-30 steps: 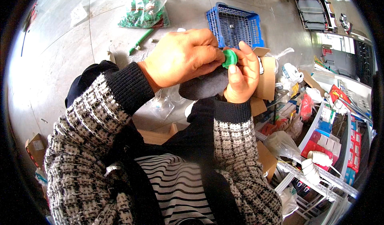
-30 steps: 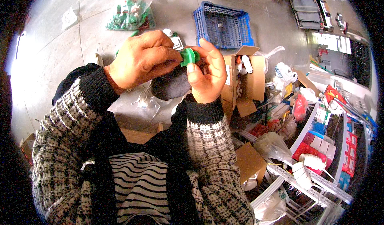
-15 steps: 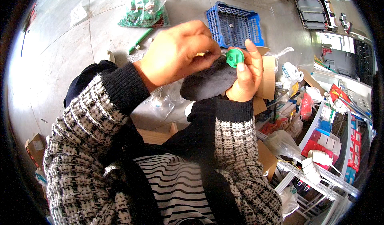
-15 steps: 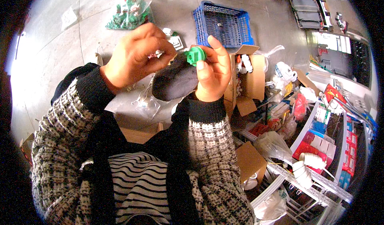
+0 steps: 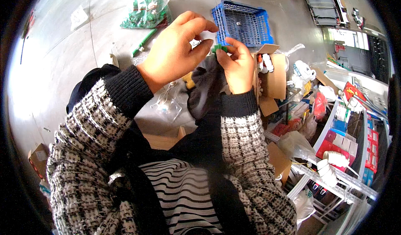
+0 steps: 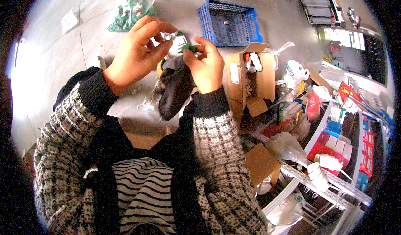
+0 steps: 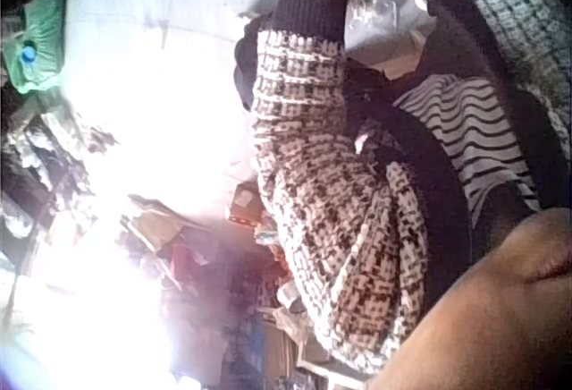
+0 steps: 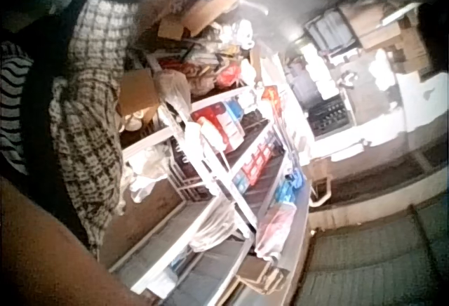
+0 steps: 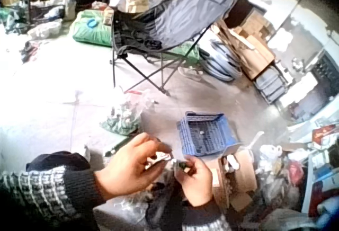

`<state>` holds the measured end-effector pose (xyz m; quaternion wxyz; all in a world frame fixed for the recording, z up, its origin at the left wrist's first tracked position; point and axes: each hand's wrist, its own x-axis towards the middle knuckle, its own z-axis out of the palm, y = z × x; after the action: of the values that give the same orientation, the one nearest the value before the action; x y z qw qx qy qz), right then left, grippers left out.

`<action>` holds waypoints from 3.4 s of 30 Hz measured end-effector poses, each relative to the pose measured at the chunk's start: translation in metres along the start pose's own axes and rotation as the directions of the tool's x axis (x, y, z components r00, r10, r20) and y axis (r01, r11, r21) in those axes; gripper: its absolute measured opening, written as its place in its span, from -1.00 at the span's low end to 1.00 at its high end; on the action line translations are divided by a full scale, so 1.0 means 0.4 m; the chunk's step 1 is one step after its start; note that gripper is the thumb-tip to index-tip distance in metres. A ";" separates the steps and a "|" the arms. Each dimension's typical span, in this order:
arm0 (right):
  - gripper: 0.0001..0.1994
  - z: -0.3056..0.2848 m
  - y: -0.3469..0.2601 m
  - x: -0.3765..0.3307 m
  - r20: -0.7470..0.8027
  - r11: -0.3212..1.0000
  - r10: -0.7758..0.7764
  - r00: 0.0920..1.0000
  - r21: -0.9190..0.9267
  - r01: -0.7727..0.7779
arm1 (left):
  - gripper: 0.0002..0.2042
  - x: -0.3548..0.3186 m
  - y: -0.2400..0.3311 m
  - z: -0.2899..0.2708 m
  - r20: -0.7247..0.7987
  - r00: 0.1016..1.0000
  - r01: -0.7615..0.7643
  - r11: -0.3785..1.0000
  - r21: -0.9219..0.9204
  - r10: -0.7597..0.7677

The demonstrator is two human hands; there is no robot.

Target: The person sits on the floor and assembles small green and white plastic components. They pick up a green piece, attach a white ring, and wipe the assembly with a grey cloth. The person repeats this process with multiple similar parts, handling them one at a time.

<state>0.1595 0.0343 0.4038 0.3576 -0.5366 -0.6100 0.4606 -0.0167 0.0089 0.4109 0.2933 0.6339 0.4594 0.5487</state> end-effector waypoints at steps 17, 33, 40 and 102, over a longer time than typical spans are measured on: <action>-0.66 -0.007 -0.042 -0.035 0.142 0.501 0.386 0.912 0.797 -0.336 | -0.66 -0.011 -0.005 0.035 0.273 0.930 0.359 0.767 -0.532 -0.245; -0.65 0.073 0.011 -0.014 0.438 0.924 -0.243 0.865 0.376 0.068 | -0.64 0.010 0.026 -0.008 0.297 0.930 0.367 0.478 -0.798 -0.219; -0.70 -0.006 -0.124 -0.004 0.313 0.994 -0.072 0.947 -0.054 0.094 | -0.68 0.013 0.017 0.000 0.242 0.951 0.310 0.562 -0.767 -0.194; -0.65 -0.018 -0.141 0.018 0.287 0.801 -0.297 0.911 -0.444 0.401 | -0.31 0.014 0.047 0.054 0.138 0.954 0.298 0.793 -0.531 -0.266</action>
<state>0.1466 0.0428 0.4592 0.2232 -0.4376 -0.8289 0.2675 0.0089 0.0093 0.4249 0.5528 0.4633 0.3651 0.5886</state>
